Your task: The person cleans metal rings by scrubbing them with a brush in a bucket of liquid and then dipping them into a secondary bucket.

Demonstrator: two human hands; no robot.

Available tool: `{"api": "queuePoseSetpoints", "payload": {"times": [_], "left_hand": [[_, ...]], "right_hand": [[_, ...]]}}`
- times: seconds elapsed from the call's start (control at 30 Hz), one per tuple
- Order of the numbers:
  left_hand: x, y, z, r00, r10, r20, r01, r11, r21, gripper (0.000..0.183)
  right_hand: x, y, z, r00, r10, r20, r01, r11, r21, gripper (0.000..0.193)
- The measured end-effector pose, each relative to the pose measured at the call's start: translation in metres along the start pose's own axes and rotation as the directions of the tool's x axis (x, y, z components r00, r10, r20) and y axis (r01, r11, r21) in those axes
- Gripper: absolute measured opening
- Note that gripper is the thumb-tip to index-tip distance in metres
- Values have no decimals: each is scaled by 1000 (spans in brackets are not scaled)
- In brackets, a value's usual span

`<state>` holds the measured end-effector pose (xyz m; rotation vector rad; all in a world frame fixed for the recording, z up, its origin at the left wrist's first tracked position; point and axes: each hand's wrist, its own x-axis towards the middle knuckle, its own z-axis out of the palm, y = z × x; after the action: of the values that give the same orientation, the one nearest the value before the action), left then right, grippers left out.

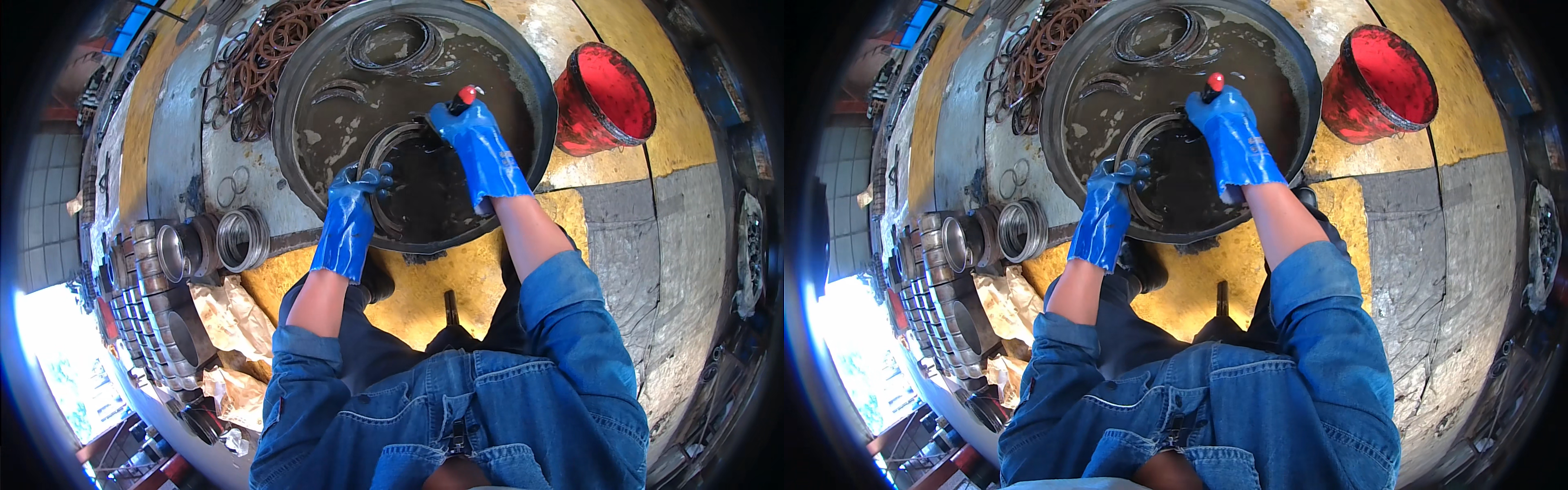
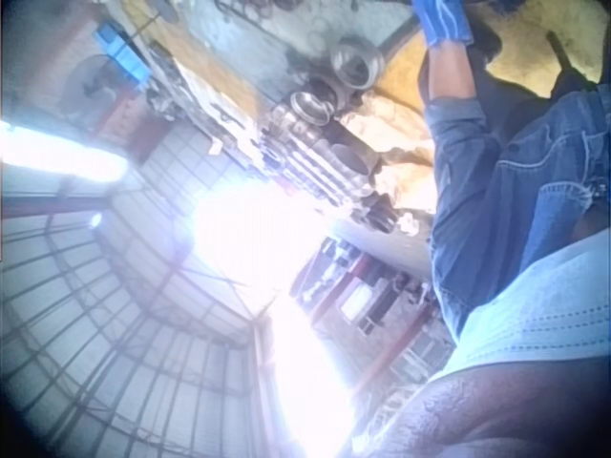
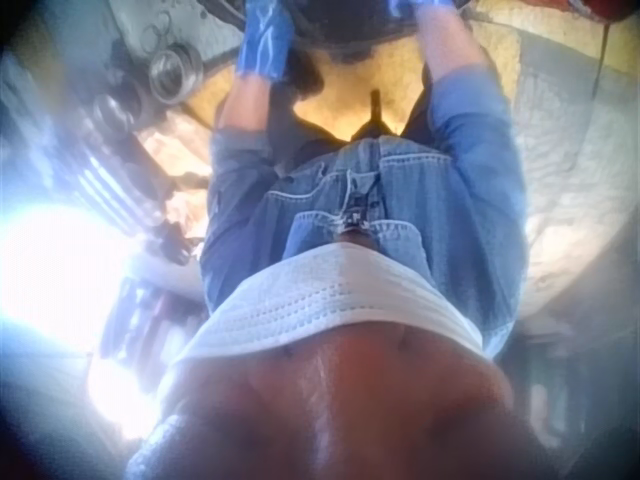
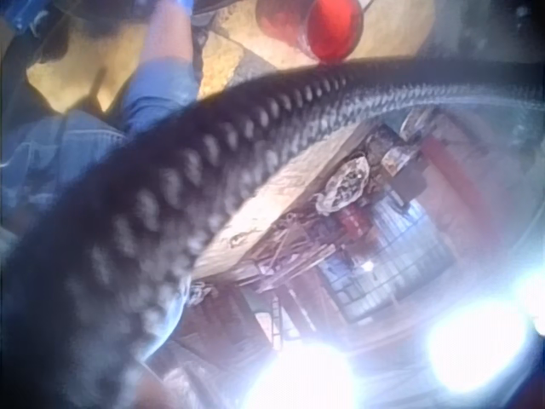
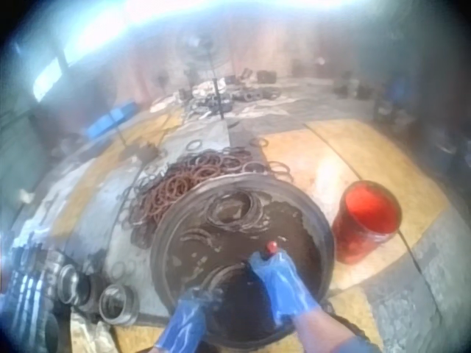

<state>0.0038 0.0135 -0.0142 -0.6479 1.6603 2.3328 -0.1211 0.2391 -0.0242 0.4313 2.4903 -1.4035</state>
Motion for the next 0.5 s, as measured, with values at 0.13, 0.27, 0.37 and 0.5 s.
{"api": "queuePoseSetpoints", "payload": {"times": [0.13,0.27,0.37,0.5], "left_hand": [[0,-2,-6,999,-18,-41,19,1000,9,31],[17,-22,-26,996,66,-67,-65,998,13,27],[8,-8,-6,998,4,-65,-4,1000,-1,29],[-7,6,2,999,-31,-36,32,999,28,27]], "right_hand": [[-33,-23,-1,913,-293,283,98,832,546,26],[-77,-48,6,819,-412,400,306,903,303,32],[-46,-24,2,908,-308,285,215,925,313,34],[-32,-13,-6,999,53,-4,-53,998,-31,39]]}}
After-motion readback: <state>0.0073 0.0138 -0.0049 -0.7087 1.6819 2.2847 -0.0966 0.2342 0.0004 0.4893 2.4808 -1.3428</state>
